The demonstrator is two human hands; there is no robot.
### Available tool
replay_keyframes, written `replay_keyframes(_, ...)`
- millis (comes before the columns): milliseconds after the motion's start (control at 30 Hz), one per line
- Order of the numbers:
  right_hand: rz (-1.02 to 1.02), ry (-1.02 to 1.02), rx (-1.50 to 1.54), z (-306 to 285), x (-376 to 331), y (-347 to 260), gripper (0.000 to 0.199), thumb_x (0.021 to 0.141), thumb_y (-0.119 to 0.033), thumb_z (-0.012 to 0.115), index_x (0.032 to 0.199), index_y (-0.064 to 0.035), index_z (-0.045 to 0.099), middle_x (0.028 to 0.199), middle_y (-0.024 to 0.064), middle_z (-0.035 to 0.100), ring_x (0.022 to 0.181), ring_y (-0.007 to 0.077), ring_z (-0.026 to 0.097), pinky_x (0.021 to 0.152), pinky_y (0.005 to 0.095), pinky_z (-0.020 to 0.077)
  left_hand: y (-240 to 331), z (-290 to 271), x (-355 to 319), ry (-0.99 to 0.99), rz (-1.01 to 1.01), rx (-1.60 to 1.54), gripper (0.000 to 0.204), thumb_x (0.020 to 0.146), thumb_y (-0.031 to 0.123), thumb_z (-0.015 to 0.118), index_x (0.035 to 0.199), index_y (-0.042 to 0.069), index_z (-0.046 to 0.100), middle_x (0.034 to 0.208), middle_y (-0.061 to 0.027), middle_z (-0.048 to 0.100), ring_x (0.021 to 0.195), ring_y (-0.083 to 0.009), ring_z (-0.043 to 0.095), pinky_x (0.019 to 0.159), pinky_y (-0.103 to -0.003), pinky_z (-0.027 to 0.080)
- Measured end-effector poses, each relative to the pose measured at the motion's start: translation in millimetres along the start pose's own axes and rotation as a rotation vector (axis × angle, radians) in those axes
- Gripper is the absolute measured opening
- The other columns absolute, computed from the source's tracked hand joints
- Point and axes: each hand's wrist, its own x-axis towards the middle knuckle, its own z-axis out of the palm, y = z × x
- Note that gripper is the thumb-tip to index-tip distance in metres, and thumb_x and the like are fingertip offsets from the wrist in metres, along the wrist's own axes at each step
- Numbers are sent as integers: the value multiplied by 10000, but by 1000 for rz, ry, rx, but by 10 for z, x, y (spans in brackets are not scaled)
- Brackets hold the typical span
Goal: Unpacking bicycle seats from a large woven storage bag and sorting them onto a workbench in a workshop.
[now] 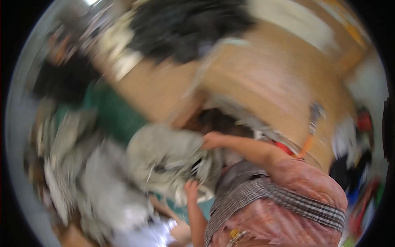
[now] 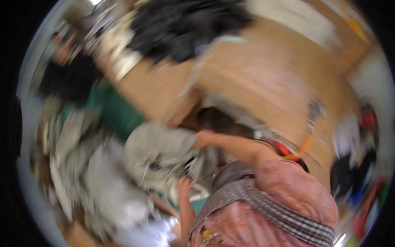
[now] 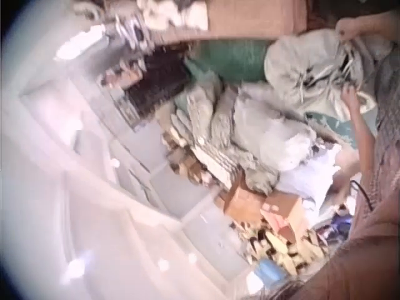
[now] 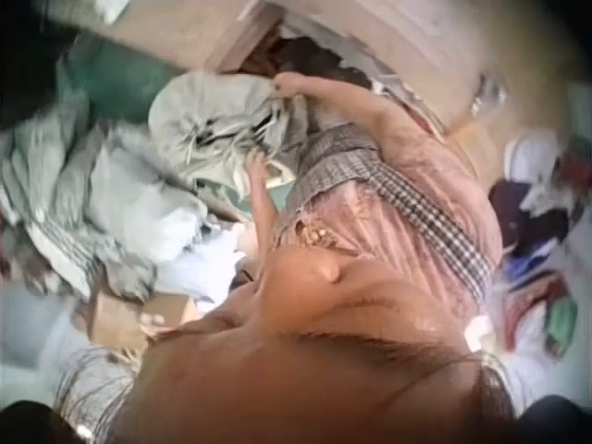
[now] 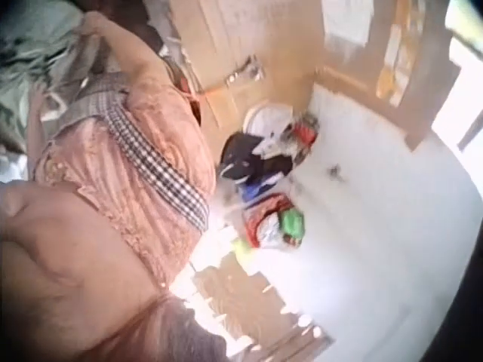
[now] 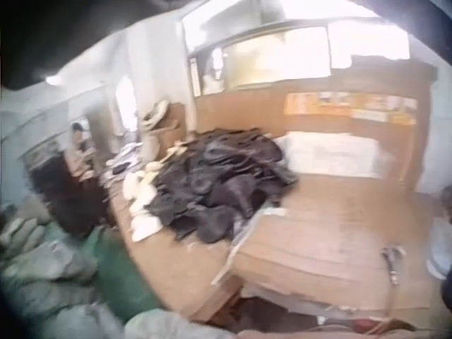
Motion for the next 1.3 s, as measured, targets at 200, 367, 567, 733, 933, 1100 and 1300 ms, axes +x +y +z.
replay_keyframes(200,-272,561,267,-951,-1717,864,225,758,-268,553,728,-45,564,697,146,578,674,313,564,612,392,442,-396,-324,685,118,-174,171,153,773,117,472,882,15,498,914,-97,556,803,-208,551,574,-340,501)
replay_keyframes(367,324,1331,474,-1079,-3921,2979,163,763,-178,561,748,-18,535,615,105,521,580,146,492,538,293,404,367,655,354,92,-385,724,375,823,429,462,983,91,495,839,-65,594,720,-205,584,521,-313,481)
replay_keyframes(567,1134,1990,-97,-438,-5768,4321,104,677,-134,580,742,-57,556,750,136,553,742,307,544,652,392,431,630,951,552,-94,-326,741,409,800,486,432,971,122,507,694,-40,566,595,-176,567,479,-303,468)
replay_keyframes(733,1538,2058,-322,-2,-7103,4983,204,636,-105,597,816,-30,538,833,141,548,861,315,512,746,402,401,1038,1532,825,-133,-270,741,303,807,389,433,918,119,515,635,-32,535,564,-173,558,471,-306,473)
replay_keyframes(933,1787,1972,319,16,-7968,5635,372,674,-168,581,1046,-143,580,1049,113,565,1000,281,536,868,381,419,1381,1079,19,77,-281,610,185,814,271,434,854,115,524,565,-23,497,526,-170,548,462,-309,479)
replay_keyframes(1100,1837,1741,514,481,-8661,6329,507,671,-229,582,1150,-75,519,1121,143,551,1035,280,529,886,347,402,1143,295,-836,336,-328,666,215,775,321,506,843,124,560,652,-25,545,517,-166,534,431,-295,454)
replay_keyframes(1300,1804,1533,269,725,-9325,6891,397,733,-304,495,1021,-48,592,1023,155,593,939,347,554,775,390,441,1261,773,-854,240,-293,697,297,775,250,521,1005,63,535,889,-104,599,560,-216,583,464,-297,484)
